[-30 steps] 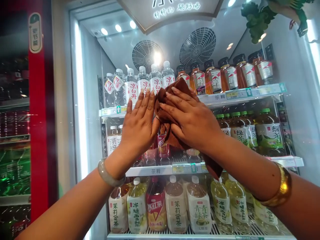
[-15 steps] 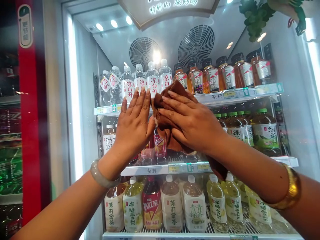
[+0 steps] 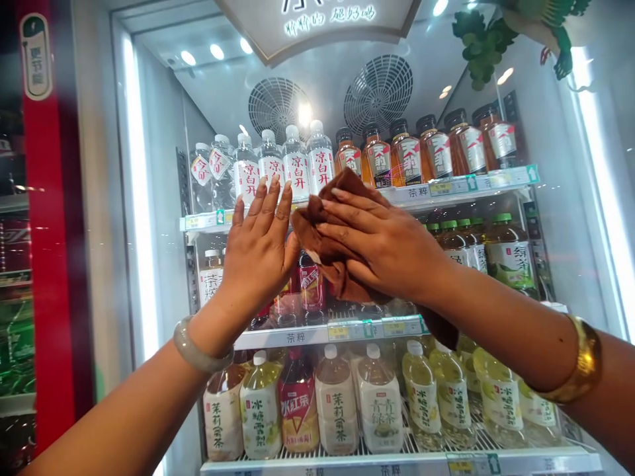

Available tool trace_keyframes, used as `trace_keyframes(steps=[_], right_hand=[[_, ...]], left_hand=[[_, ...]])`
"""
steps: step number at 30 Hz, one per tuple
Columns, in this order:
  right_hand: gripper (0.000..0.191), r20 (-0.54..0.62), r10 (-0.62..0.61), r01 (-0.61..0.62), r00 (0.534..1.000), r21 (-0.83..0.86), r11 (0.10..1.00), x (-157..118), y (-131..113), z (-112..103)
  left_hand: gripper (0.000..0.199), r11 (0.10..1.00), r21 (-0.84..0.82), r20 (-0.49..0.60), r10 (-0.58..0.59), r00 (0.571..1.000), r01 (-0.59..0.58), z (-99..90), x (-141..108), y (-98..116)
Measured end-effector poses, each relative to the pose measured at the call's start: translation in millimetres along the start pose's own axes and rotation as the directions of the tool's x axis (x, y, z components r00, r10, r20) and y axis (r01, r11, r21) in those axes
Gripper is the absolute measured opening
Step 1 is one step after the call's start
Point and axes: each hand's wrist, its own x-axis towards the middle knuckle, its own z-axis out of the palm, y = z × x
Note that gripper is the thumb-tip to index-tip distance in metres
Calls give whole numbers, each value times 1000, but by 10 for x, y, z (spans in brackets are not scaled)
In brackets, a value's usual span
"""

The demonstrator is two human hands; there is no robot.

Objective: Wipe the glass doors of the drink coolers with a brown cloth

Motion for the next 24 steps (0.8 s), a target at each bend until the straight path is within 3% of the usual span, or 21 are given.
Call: trace_keyframes(steps=[3,6,11,16,20,24], right_hand=[[56,26,-7,7,1000,-18,1000,-147,163,-116],[57,-34,81,-82,996,-32,996,-54,313,-148],[61,-49,144,-146,988,-28,989,122,224,-68],[51,44,73,-73,996,4,997,-209,249,-227],[51,1,124,-124,992,-12,992,-263,475,-323],[59,-71,192,-194,979,-25,981,-109,453,-226]], left_hand=[[65,1000,-14,8,2,1000,-2,6,-3,-3],[66,999,-33,0,6,1000,-6,11,-3,-10],[66,999,-29,-8,21,1000,-22,1,3,-21],[65,994,-24,1,103,995,-103,-28,24,-3],[64,990,-15,40,138,990,-137,0,146,121],[64,991,-45,68,130,989,-127,110,347,346]])
